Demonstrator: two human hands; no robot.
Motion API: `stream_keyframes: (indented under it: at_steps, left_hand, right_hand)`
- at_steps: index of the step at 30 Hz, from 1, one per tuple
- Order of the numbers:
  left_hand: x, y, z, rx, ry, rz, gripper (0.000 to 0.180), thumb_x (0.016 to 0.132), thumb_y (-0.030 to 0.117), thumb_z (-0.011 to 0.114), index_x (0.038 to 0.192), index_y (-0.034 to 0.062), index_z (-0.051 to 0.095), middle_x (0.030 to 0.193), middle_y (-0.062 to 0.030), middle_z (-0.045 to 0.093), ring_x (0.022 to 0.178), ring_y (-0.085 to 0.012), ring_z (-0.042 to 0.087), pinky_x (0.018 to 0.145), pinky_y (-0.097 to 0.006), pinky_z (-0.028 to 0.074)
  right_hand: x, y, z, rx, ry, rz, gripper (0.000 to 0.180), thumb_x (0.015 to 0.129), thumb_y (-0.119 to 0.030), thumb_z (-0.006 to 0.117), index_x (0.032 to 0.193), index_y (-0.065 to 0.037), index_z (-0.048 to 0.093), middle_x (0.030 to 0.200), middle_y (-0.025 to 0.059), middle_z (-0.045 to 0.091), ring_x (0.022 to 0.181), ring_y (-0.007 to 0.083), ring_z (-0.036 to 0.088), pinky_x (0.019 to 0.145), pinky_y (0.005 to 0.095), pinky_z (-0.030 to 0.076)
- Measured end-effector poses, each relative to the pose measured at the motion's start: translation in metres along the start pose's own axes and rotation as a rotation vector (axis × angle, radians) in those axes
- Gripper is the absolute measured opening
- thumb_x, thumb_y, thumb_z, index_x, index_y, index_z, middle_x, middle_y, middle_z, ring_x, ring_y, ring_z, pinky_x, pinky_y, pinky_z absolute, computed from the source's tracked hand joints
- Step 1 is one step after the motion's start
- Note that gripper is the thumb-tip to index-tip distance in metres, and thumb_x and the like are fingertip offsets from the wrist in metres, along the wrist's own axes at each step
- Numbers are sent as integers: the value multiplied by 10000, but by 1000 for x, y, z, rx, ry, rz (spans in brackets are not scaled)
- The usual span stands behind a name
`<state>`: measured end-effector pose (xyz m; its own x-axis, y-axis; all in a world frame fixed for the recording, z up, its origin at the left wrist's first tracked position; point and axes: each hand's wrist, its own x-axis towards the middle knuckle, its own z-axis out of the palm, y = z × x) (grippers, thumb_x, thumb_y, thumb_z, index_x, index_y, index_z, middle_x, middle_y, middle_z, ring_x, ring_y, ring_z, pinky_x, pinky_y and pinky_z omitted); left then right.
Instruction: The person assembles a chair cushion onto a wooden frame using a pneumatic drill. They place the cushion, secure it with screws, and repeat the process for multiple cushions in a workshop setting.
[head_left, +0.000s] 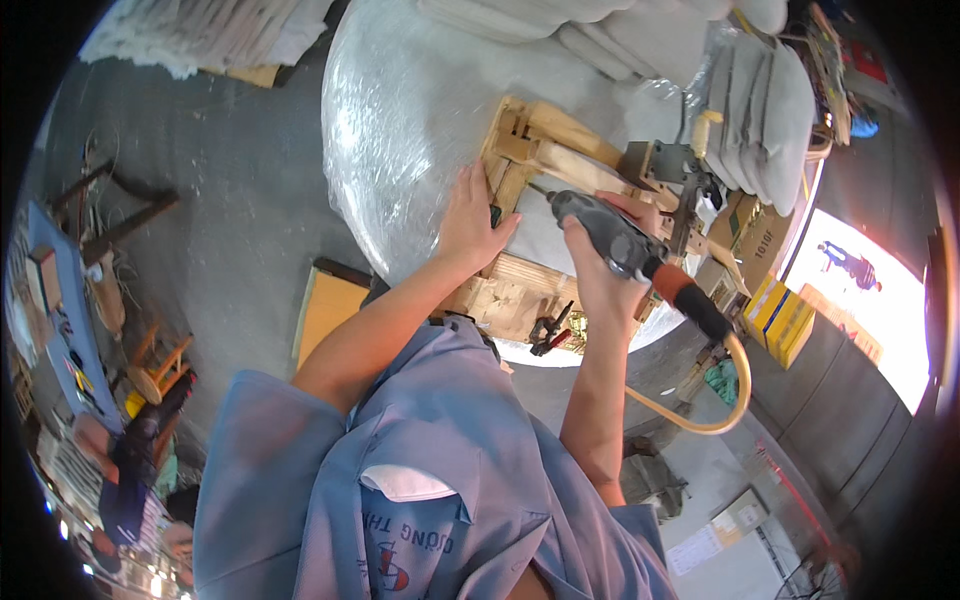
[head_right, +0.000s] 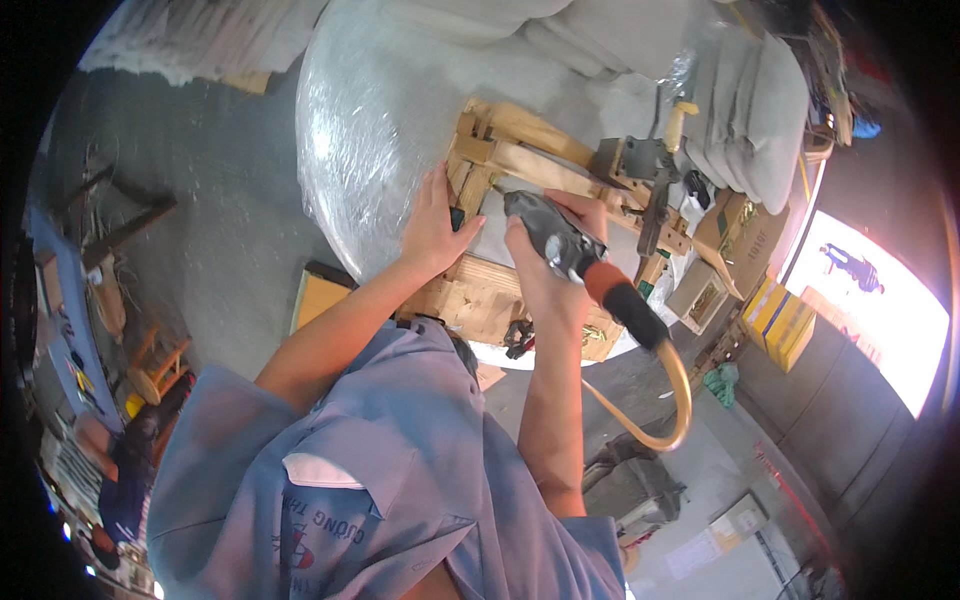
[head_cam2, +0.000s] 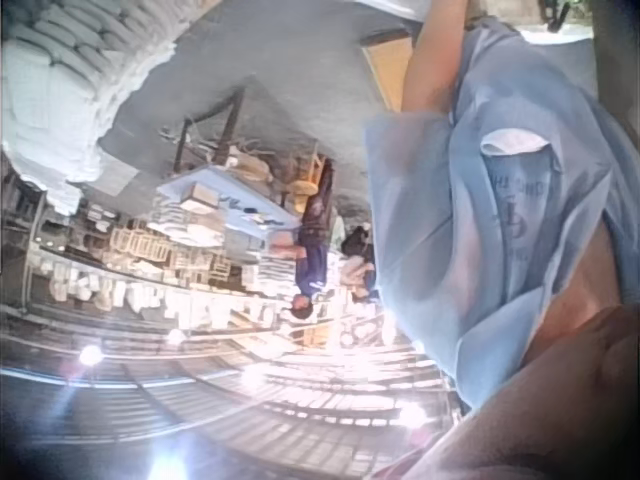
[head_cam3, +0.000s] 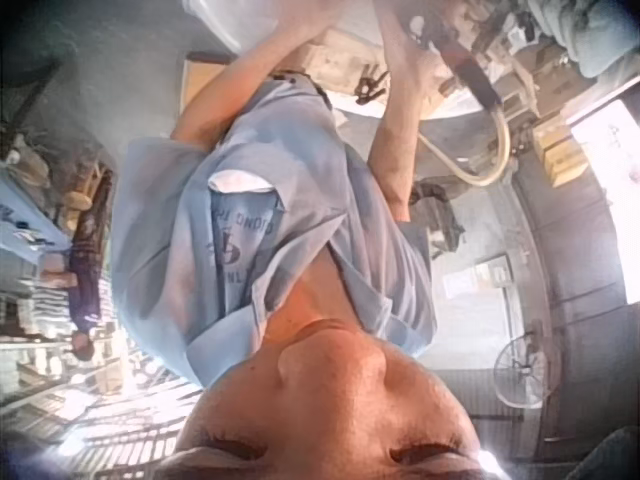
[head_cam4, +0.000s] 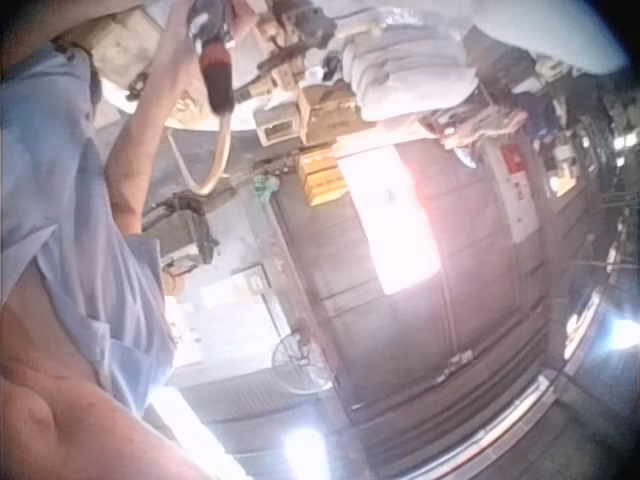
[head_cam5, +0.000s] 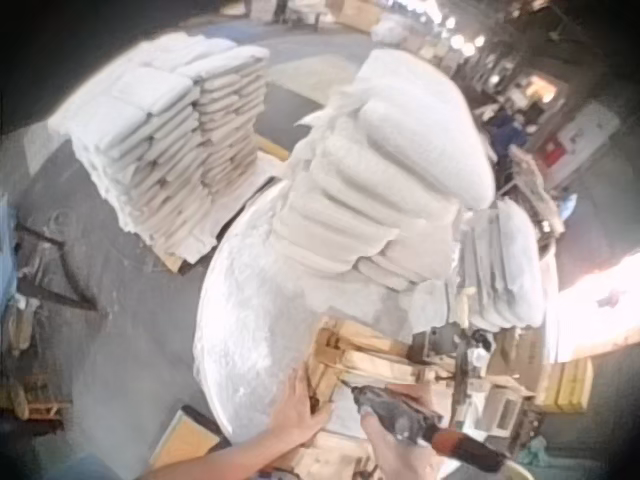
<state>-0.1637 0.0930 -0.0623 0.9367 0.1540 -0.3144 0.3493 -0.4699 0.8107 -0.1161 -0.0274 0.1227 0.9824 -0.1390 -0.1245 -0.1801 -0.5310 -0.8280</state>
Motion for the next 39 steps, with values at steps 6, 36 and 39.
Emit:
stream_keyframes:
  at_steps: [6, 36, 39]
  left_hand:
    - [-2, 0, 1, 20, -18, 22, 1077, 934, 375, 797, 1677, -61, 151, 1651, -357, 317, 1542, -519, 344, 1253, -544, 365]
    - [6, -11, 9, -10, 29, 206, 998, 891, 339, 836, 1639, -60, 309, 1604, -326, 439, 1492, -483, 426, 1238, -521, 369]
    - [7, -10, 11, 15, -6, 203, 993, 904, 355, 836, 1641, -54, 310, 1612, -319, 436, 1490, -486, 424, 1238, -511, 366]
  right_hand:
    - [-1, 14, -2, 88, -17, -26, 494, 803, -14, 840, 1242, -15, 612, 1177, 132, 690, 1092, 205, 697, 980, 346, 565]
    - [-206, 152, -113, 1442, 858, 637, 446, 934, -304, 758, 1324, -110, 664, 1302, 129, 708, 1098, 338, 748, 874, 417, 701]
    - [-223, 190, -130, 1840, 1000, 595, 462, 934, -321, 753, 1287, -32, 683, 1319, 159, 710, 1156, 356, 736, 914, 392, 697]
